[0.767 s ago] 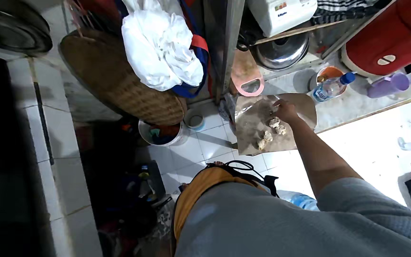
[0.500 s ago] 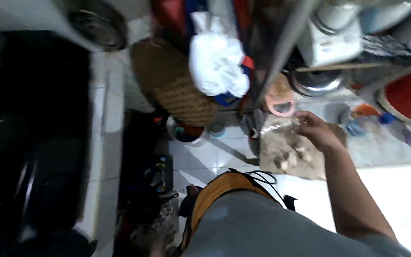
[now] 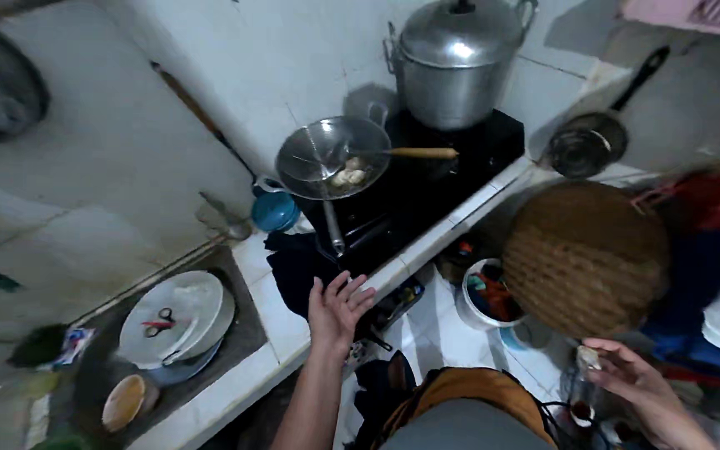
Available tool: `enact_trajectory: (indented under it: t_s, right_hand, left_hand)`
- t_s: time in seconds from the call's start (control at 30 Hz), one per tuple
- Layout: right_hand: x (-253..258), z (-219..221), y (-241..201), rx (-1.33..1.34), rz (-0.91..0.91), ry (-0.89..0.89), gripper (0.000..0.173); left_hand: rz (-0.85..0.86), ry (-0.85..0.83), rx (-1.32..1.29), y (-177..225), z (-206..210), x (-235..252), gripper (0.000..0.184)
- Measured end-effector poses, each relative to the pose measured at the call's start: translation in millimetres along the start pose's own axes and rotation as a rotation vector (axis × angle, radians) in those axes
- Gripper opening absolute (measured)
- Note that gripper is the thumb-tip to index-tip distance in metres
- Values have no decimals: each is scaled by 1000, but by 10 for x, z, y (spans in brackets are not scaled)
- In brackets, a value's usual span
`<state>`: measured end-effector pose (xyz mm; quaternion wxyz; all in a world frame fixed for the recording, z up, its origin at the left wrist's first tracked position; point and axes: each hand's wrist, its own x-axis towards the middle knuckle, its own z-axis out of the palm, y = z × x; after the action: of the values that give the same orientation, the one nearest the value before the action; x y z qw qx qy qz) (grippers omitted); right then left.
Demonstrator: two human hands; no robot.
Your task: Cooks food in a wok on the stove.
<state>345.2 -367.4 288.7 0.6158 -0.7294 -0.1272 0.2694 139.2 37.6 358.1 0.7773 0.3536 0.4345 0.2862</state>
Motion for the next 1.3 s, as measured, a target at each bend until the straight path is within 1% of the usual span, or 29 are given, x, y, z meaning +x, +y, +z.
enact_trajectory:
  t_s: [0.07,0.17,0.23,0.3,0.33,0.37,0.5,0.6,0.7,0.8,0.87,0.93,1.0,1.07,1.1,1.17,1.2,1.23,1.3]
  right_hand:
    - [237,369,-231,-24,-37,-66,55]
    - [534,869,-634,-88,-127,-212,56]
    - [699,1192,-950,-148,-185,-285,55]
    - [875,1479,-1253,-216,-227,-356,54]
    - [968,1613,-1402,-252,-252,-390,53]
    - [1067,1746,-1555,-289,-277,-427,53]
    - [1543,2343,-2156,-452,-374,-534,46]
    - [1991,2962,-2537,-568,-455,-628,43]
    - [2551,3719,-2694,-693,-571,-715,47]
    - [3057,4411,-2615,-859,-602,-739,45]
    - [3354,4748,-2476,-947,-644,-726,43]
    - [3547,4993,-2407,-1038,-634,-696,41]
    - [3681,5120,-2390,-1094,-632,-626,44]
    - [3711,5109,-2480,-1084,-636,-552,50]
    - [3695,5050,-2563,-1042,-642,-517,50]
    - [3555,4782,-2768,-962,-681,-455,42]
    - [3472,4586,-2854,-970,-694,-411,37]
    - [3394,4355,-2900,-1013,-715,-353,33]
    - [3244,3839,-2918,-1153,-657,-246,32]
  left_hand:
    - [-9,-40,-26,195,104,235,77]
    - [-29,-93,-57,432,241,563,76]
    - [-43,-117,-49,559,288,721,65]
    - [-14,-126,-42,617,287,834,47]
    - [6,-148,-49,644,260,850,40]
    - [22,-175,-51,682,215,837,38]
    - [127,-291,-64,916,-63,700,40]
    - [239,-351,-63,1134,-273,618,40]
    - [325,-388,-79,1289,-436,553,41]
    - [365,-404,-71,1368,-591,509,42]
    - [366,-393,-84,1392,-669,502,42]
    - [357,-377,-109,1410,-720,513,41]
    - [352,-363,-119,1413,-750,530,40]
    - [347,-356,-123,1419,-766,540,40]
    - [344,-357,-124,1425,-766,547,40]
    - [332,-359,-127,1432,-764,562,39]
    - [326,-365,-126,1434,-765,569,39]
    - [322,-372,-123,1434,-770,575,39]
    - [314,-385,-122,1439,-786,589,39]
